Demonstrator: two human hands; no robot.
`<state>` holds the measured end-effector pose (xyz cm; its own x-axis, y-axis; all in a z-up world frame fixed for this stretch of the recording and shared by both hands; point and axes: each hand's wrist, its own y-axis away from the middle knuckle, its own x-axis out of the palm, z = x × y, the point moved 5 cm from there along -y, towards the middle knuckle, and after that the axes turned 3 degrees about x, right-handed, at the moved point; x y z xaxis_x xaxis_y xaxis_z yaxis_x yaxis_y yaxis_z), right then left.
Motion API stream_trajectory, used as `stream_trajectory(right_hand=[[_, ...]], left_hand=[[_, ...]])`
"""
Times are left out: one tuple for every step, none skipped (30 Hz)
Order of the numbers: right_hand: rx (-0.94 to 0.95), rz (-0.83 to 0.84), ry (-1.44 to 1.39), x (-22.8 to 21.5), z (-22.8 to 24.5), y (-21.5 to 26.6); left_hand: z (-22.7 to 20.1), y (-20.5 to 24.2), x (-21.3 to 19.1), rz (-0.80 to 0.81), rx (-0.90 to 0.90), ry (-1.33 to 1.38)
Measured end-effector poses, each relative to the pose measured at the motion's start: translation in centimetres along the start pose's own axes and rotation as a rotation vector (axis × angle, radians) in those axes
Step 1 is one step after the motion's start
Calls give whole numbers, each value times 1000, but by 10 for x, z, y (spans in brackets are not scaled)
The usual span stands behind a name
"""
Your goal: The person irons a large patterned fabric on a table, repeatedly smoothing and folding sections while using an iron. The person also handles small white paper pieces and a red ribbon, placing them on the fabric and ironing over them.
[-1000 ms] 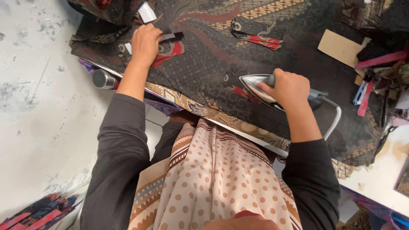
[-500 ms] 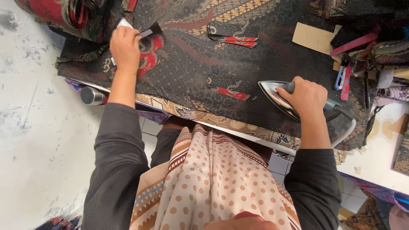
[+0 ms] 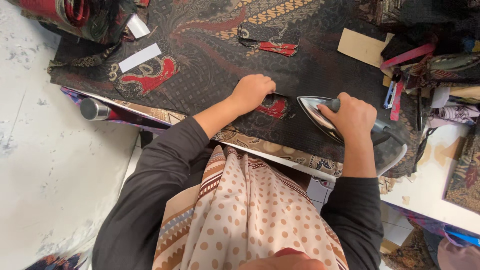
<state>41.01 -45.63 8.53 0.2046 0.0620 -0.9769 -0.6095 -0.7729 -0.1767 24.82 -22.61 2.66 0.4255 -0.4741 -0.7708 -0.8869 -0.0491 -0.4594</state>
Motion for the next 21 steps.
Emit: stream_trajectory(right_hand=[[7,7,1,2,-1,-1],[13,17,1,4,0,-1],[18,26,-8,7,0,-1],[24,36,-16,9,-2,-1],[29,45,-23,10,-3,0],[23,38,-30,9,-4,0],[18,31,-37,6,-5,1],[7,21,-40,2,-6,1],[16,-3,-77,-4,-7,3],[22,-27,-115,-11,-8,5],[29,-51,-153,-17,-7,6],[17,-66,-190,-20,-2,7],[5,-81,-227,-23,3,6],[-3,-92,-267,-25,10,5],[-58,-66,-190,-23,23,1],[-115,-45,-113,-16,42,-9],[-172,-24,-36,-11,59,-18],[-197,-19,-59,-10,70,-28],[-223,-14,-83,-8,80,-39],[-255,-7,-109,-6,92,-45],[-296,-11,-124,-6,105,-50]], left_hand=[[-3,8,3,-24,61,-50],[-7,18,4,-45,120,-99],[-10,26,5,-67,179,-146],[-11,31,9,-55,185,-156],[-12,36,11,-43,191,-165],[-12,36,12,-38,204,-177],[-13,36,10,-44,207,-168],[-13,36,8,-58,207,-160],[-13,35,6,-71,207,-153],[-12,35,3,-83,212,-146],[-12,35,1,-95,216,-139],[-12,37,-1,-103,216,-130],[-11,38,-2,-104,202,-95],[-11,40,-3,-100,188,-58],[-9,41,-5,-97,173,-20],[-5,40,-8,-78,136,44],[0,40,-11,-60,99,108],[6,39,-16,-46,59,169],[15,42,-27,-98,-2,169],[26,50,-42,-151,-68,166],[39,60,-58,-205,-134,162]])
